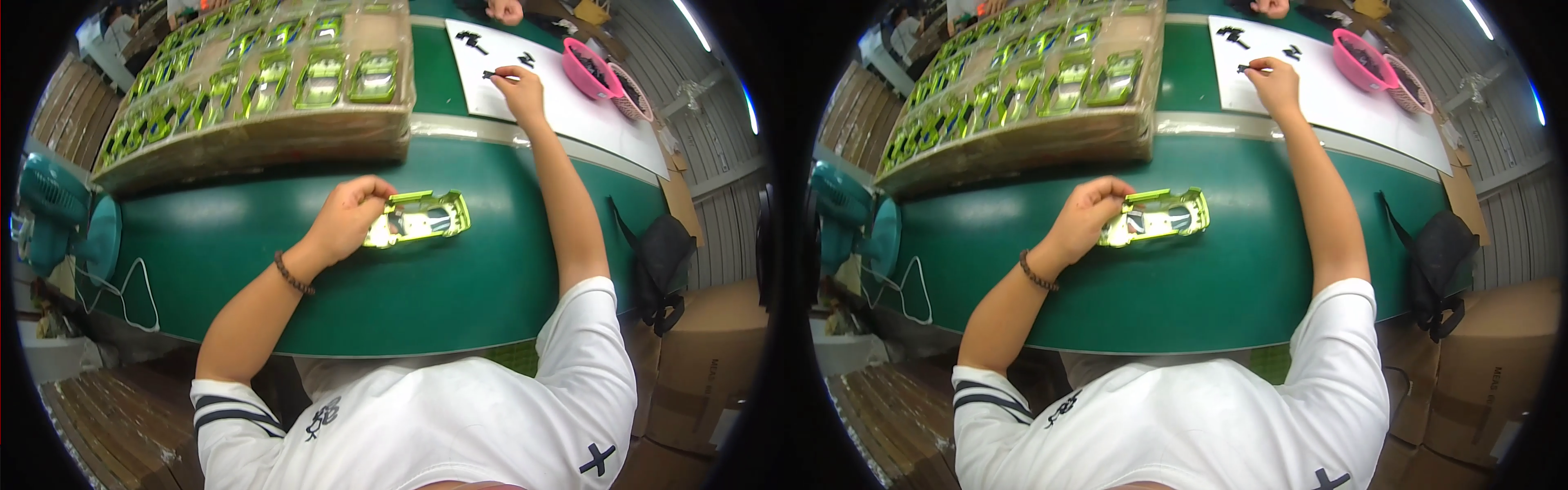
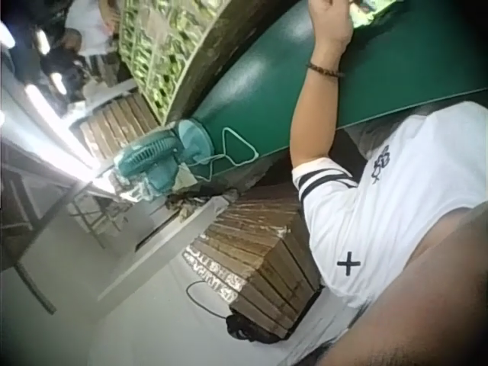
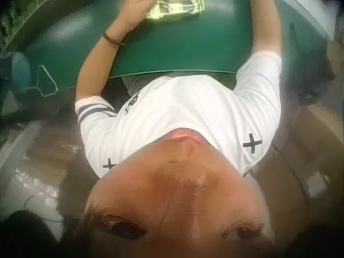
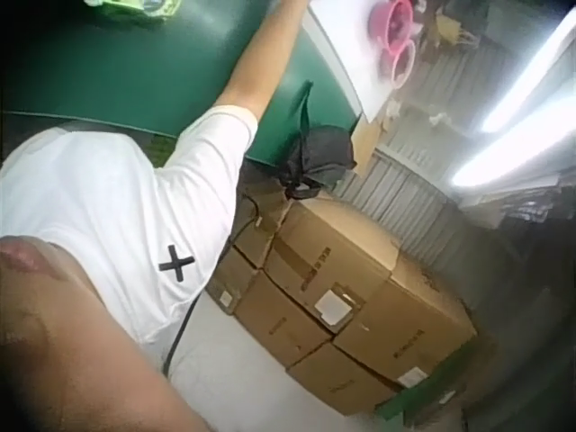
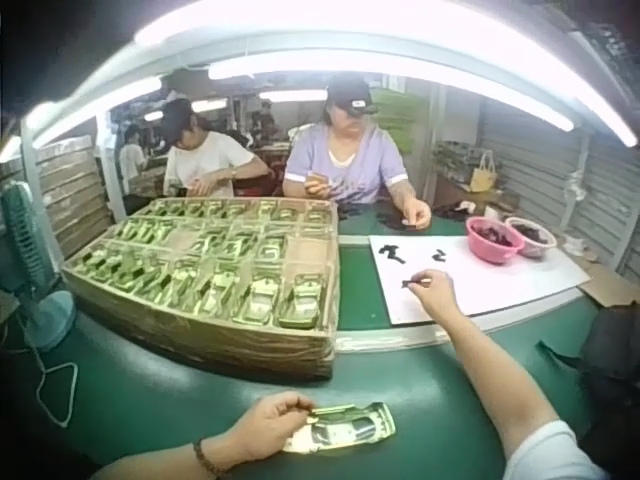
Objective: The person assembles toy car bodies by attaching small plastic parts onto the car shells by hand.
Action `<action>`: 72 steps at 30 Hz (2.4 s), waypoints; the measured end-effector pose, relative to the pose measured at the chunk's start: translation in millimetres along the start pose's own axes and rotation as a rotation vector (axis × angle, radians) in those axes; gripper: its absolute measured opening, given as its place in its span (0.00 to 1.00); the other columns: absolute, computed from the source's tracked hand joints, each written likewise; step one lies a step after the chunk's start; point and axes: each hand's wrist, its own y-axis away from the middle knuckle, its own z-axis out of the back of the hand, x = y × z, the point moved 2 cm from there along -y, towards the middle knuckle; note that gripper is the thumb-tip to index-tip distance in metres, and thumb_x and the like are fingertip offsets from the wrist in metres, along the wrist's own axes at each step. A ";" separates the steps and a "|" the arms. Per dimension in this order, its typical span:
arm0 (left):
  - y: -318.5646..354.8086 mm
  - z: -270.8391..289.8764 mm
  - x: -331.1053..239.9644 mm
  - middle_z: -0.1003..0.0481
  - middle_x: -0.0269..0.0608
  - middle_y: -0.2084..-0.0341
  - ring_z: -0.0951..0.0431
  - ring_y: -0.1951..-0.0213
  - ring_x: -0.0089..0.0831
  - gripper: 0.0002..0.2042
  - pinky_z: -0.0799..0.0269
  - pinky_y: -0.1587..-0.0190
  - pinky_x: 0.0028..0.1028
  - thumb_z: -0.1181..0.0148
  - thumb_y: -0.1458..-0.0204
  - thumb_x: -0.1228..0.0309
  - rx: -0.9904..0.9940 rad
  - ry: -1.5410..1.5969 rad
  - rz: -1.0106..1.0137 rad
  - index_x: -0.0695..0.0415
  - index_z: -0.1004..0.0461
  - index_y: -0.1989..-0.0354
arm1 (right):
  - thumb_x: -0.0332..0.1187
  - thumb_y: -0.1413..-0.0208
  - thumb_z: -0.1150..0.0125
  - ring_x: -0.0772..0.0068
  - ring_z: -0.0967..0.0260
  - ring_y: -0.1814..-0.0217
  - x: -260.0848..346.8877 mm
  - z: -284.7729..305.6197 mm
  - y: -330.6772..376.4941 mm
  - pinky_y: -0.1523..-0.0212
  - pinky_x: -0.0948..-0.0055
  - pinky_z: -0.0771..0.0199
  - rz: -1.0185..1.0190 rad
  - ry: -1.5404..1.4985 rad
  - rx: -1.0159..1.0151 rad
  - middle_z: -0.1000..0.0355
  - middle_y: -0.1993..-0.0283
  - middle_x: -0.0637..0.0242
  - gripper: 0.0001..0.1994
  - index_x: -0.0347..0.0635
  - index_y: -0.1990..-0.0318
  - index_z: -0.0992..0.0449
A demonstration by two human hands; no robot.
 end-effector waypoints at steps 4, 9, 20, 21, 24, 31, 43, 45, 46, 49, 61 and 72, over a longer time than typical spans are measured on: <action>4.3 -0.6 -8.2 0.26 0.39 0.69 0.25 0.70 0.23 0.10 0.29 0.66 0.22 0.56 0.49 0.79 0.016 -0.050 0.021 0.69 0.31 0.60 | 0.29 0.59 0.36 0.57 0.26 0.67 -16.1 -31.1 -34.7 0.59 0.66 0.27 0.137 0.244 -0.036 0.25 0.70 0.54 0.06 0.39 0.72 0.20; 6.1 2.4 -5.7 0.26 0.42 0.66 0.23 0.69 0.25 0.10 0.29 0.66 0.22 0.57 0.48 0.80 0.032 -0.051 0.067 0.69 0.32 0.60 | 0.31 0.59 0.37 0.54 0.27 0.62 -15.1 -40.5 -44.7 0.55 0.63 0.29 0.076 0.356 0.014 0.25 0.66 0.53 0.07 0.39 0.70 0.20; 5.0 0.9 -8.3 0.26 0.41 0.65 0.26 0.65 0.20 0.10 0.29 0.61 0.21 0.56 0.47 0.81 0.043 -0.126 0.027 0.67 0.31 0.59 | 0.17 0.53 0.55 0.58 0.43 0.37 -113.7 22.4 -117.7 0.40 0.60 0.38 0.051 0.857 0.203 0.46 0.33 0.74 0.29 0.56 0.43 0.32; 5.6 0.5 -8.4 0.26 0.42 0.65 0.24 0.66 0.22 0.10 0.29 0.62 0.22 0.56 0.47 0.81 0.060 -0.121 0.044 0.67 0.31 0.59 | 0.17 0.54 0.54 0.58 0.40 0.39 -117.4 24.7 -120.2 0.41 0.61 0.36 0.105 0.843 0.222 0.42 0.36 0.71 0.27 0.55 0.45 0.30; 5.3 2.0 -8.2 0.26 0.44 0.65 0.21 0.68 0.27 0.10 0.26 0.64 0.24 0.56 0.47 0.81 0.085 -0.163 0.006 0.68 0.31 0.59 | 0.17 0.54 0.52 0.58 0.34 0.45 -119.1 24.6 -136.0 0.46 0.62 0.33 0.097 0.799 0.333 0.32 0.45 0.64 0.23 0.52 0.51 0.25; 5.3 0.5 -7.3 0.25 0.43 0.67 0.21 0.68 0.27 0.10 0.27 0.65 0.24 0.55 0.49 0.79 0.061 -0.149 -0.004 0.68 0.31 0.60 | 0.23 0.51 0.47 0.54 0.29 0.54 -132.7 39.6 -138.5 0.53 0.62 0.30 0.124 0.715 0.291 0.25 0.59 0.55 0.13 0.44 0.59 0.22; 4.5 1.5 -5.9 0.25 0.41 0.66 0.24 0.67 0.24 0.10 0.29 0.61 0.23 0.56 0.49 0.81 0.081 -0.186 -0.011 0.67 0.31 0.60 | 0.24 0.51 0.42 0.70 0.25 0.62 -56.0 76.8 -37.0 0.59 0.75 0.25 -0.167 -0.460 0.106 0.25 0.67 0.63 0.12 0.34 0.58 0.25; 4.1 1.2 -6.4 0.25 0.42 0.69 0.21 0.71 0.26 0.11 0.28 0.66 0.24 0.55 0.52 0.79 0.039 -0.223 -0.086 0.68 0.30 0.62 | 0.24 0.50 0.43 0.67 0.25 0.62 -4.5 71.4 7.7 0.59 0.75 0.24 -0.261 -0.804 0.268 0.27 0.66 0.64 0.09 0.34 0.60 0.28; 4.4 2.0 -6.0 0.25 0.42 0.69 0.21 0.71 0.26 0.10 0.28 0.65 0.24 0.55 0.52 0.79 0.034 -0.232 -0.099 0.68 0.30 0.62 | 0.24 0.49 0.43 0.66 0.25 0.62 20.0 70.4 31.0 0.58 0.75 0.24 -0.292 -0.864 0.357 0.27 0.66 0.65 0.08 0.36 0.61 0.29; 1.3 -0.9 -5.4 0.24 0.43 0.69 0.22 0.71 0.26 0.10 0.28 0.65 0.24 0.54 0.53 0.79 0.024 -0.215 -0.122 0.68 0.29 0.63 | 0.26 0.49 0.41 0.72 0.26 0.61 70.7 65.6 88.3 0.65 0.80 0.28 -0.374 -0.894 0.537 0.27 0.66 0.69 0.08 0.41 0.61 0.28; 0.6 -0.9 0.1 0.23 0.42 0.73 0.26 0.71 0.25 0.12 0.31 0.68 0.25 0.51 0.54 0.74 -0.066 -0.343 -0.204 0.65 0.26 0.65 | 0.27 0.50 0.38 0.81 0.33 0.67 144.1 23.6 186.5 0.68 0.82 0.34 -0.281 -0.815 0.739 0.26 0.66 0.67 0.10 0.35 0.59 0.23; -0.1 0.7 0.2 0.26 0.34 0.71 0.30 0.71 0.16 0.11 0.33 0.68 0.18 0.53 0.52 0.77 0.000 -0.333 -0.152 0.65 0.28 0.61 | 0.27 0.51 0.42 0.80 0.31 0.73 144.4 14.5 189.5 0.69 0.80 0.30 -0.009 -0.336 0.550 0.24 0.71 0.64 0.09 0.34 0.63 0.22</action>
